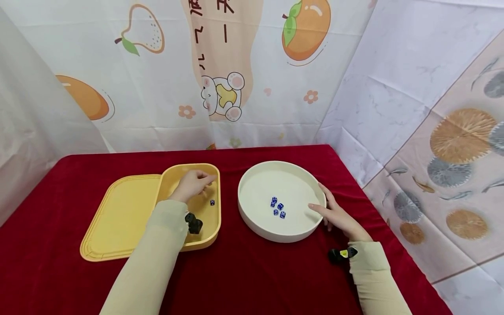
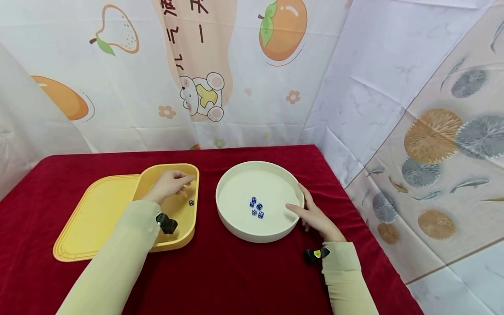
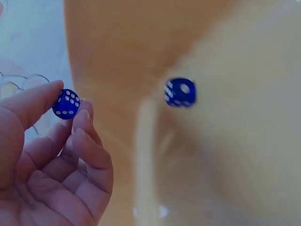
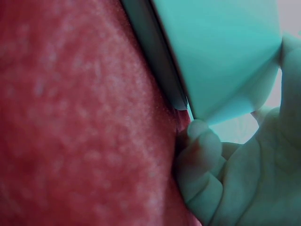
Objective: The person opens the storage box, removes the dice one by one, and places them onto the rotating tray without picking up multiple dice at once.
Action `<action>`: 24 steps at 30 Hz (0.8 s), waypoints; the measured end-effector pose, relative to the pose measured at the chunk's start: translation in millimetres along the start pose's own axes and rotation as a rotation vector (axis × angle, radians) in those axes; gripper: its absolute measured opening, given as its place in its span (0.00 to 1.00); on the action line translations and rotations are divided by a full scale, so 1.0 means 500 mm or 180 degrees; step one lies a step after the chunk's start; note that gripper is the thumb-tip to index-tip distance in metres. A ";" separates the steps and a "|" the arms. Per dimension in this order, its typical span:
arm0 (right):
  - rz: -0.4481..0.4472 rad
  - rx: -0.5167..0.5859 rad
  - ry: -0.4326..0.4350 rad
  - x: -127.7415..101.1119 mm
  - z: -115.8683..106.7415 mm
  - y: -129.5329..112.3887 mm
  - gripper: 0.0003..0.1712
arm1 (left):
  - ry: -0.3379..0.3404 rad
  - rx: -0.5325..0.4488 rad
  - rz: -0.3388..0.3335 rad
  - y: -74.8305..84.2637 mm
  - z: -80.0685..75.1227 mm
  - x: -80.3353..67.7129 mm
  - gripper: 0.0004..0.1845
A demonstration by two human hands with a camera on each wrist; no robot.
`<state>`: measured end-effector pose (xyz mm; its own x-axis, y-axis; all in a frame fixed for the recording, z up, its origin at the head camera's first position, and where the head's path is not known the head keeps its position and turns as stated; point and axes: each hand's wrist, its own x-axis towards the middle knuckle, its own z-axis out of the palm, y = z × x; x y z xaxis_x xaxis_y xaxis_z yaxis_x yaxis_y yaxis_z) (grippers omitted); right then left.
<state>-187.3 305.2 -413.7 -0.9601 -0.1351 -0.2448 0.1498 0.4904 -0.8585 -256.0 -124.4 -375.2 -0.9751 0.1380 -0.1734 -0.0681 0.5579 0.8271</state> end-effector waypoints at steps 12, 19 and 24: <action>-0.0058 0.0043 -0.0021 0.002 -0.001 -0.001 0.53 | 0.0077 0.0118 0.0120 0.067 0.006 -0.018 0.22; -0.0075 0.0041 -0.0025 0.000 -0.001 -0.001 0.53 | 0.0083 0.0201 0.0237 0.093 0.023 -0.025 0.20; -0.0048 0.0026 -0.0023 -0.001 -0.001 -0.002 0.53 | 0.0056 0.0131 0.0321 0.113 0.037 -0.031 0.17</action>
<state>-187.2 305.3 -412.7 -0.9605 -0.1486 -0.2351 0.1374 0.4813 -0.8657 -241.0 -79.9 -335.8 -0.9802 0.1809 -0.0806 0.0389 0.5750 0.8172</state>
